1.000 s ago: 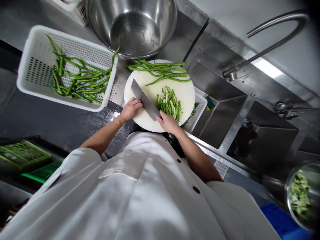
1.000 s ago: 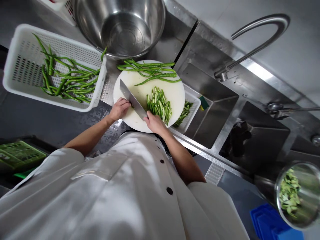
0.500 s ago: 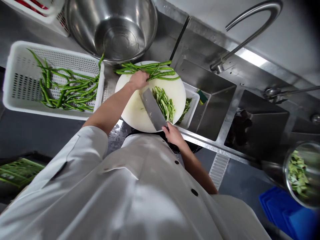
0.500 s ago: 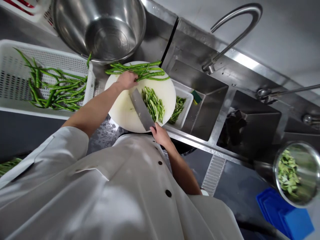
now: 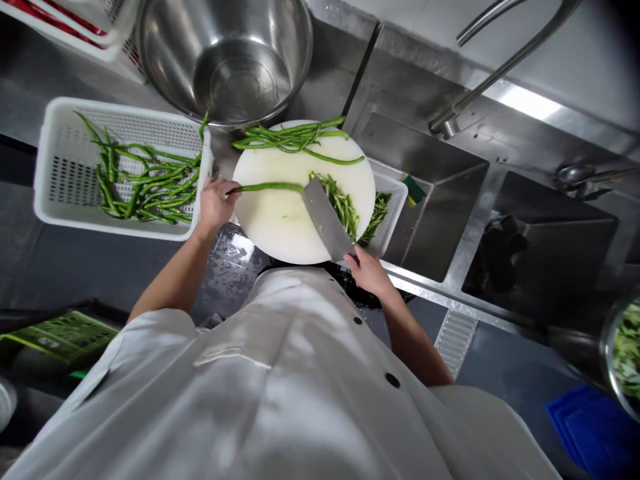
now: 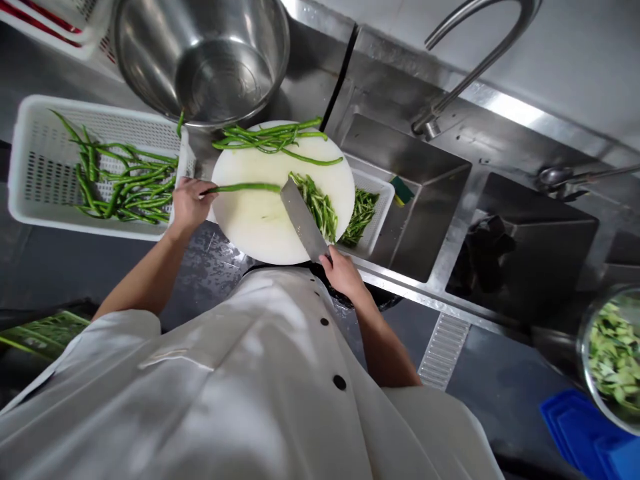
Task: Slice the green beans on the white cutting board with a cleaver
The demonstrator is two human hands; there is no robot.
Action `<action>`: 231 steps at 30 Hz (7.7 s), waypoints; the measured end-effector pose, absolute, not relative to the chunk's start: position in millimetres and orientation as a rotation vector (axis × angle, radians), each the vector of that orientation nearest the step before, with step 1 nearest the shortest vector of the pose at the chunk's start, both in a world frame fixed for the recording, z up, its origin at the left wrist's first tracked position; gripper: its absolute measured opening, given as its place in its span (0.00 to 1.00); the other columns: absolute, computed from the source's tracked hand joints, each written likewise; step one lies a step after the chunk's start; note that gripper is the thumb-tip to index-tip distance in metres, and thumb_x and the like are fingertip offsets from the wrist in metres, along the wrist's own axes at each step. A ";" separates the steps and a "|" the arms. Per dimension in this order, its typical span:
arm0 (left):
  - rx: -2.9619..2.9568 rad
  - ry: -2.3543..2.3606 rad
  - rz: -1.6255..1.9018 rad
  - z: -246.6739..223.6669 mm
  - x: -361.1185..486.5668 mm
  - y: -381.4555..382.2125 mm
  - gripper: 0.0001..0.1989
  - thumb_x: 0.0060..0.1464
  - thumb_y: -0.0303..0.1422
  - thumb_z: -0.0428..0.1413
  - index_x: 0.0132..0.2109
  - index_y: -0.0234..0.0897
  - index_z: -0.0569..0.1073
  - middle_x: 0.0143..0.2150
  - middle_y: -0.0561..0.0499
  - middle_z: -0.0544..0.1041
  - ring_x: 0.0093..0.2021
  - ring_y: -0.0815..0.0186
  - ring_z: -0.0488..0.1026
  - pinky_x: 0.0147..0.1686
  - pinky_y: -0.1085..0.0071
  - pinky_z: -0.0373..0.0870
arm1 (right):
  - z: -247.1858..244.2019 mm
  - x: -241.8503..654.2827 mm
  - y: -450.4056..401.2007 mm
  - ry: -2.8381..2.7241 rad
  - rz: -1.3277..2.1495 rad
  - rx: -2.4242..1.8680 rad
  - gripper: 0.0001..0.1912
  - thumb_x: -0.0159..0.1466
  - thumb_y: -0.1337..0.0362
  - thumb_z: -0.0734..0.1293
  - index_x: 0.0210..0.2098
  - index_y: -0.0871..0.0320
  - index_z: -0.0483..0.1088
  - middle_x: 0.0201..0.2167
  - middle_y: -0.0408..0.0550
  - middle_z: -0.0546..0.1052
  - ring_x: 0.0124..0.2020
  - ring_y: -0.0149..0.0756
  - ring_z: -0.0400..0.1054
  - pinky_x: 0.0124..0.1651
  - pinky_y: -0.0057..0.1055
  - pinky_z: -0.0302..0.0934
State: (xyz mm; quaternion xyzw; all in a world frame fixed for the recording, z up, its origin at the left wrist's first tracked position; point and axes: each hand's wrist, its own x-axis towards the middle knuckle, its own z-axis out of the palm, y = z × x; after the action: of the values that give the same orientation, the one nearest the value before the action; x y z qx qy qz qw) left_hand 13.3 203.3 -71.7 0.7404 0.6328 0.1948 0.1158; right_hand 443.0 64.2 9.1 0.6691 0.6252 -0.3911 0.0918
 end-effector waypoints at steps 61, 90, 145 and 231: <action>2.309 1.518 0.495 -106.6 138.4 139.2 0.14 0.68 0.29 0.52 0.47 0.48 0.81 0.48 0.43 0.77 0.52 0.51 0.66 0.49 0.51 0.63 | 77.9 402.6 77.1 1.946 -0.796 1.524 0.22 0.80 0.56 0.54 0.67 0.60 0.63 0.43 0.62 0.82 0.45 0.55 0.79 0.42 0.36 0.62; 2.336 1.477 0.614 -123.0 132.4 138.9 0.14 0.70 0.29 0.45 0.43 0.40 0.76 0.44 0.43 0.76 0.44 0.56 0.68 0.50 0.55 0.68 | 32.1 362.2 104.1 2.090 -0.870 1.571 0.23 0.80 0.59 0.53 0.69 0.64 0.61 0.52 0.65 0.81 0.54 0.52 0.77 0.51 0.37 0.65; 2.342 1.513 0.652 -115.3 99.2 136.9 0.17 0.73 0.35 0.45 0.53 0.39 0.78 0.51 0.38 0.78 0.52 0.51 0.70 0.53 0.51 0.69 | 16.9 357.5 104.9 2.098 -0.873 1.543 0.25 0.80 0.57 0.53 0.70 0.63 0.60 0.49 0.62 0.82 0.52 0.53 0.77 0.49 0.36 0.63; 2.368 1.734 0.199 -74.1 63.3 330.2 0.18 0.64 0.31 0.54 0.59 0.33 0.76 0.59 0.38 0.76 0.62 0.49 0.69 0.61 0.52 0.68 | -2.9 381.2 68.7 2.052 -1.264 1.828 0.13 0.77 0.58 0.59 0.52 0.55 0.71 0.43 0.51 0.82 0.43 0.42 0.77 0.46 0.32 0.64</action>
State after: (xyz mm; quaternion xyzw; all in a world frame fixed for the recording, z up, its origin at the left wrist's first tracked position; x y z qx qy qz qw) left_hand 63.3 330.2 -74.1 0.8009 0.5866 0.0674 0.0999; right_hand 381.2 68.7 -2.9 0.6033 0.6772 -0.4172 0.0584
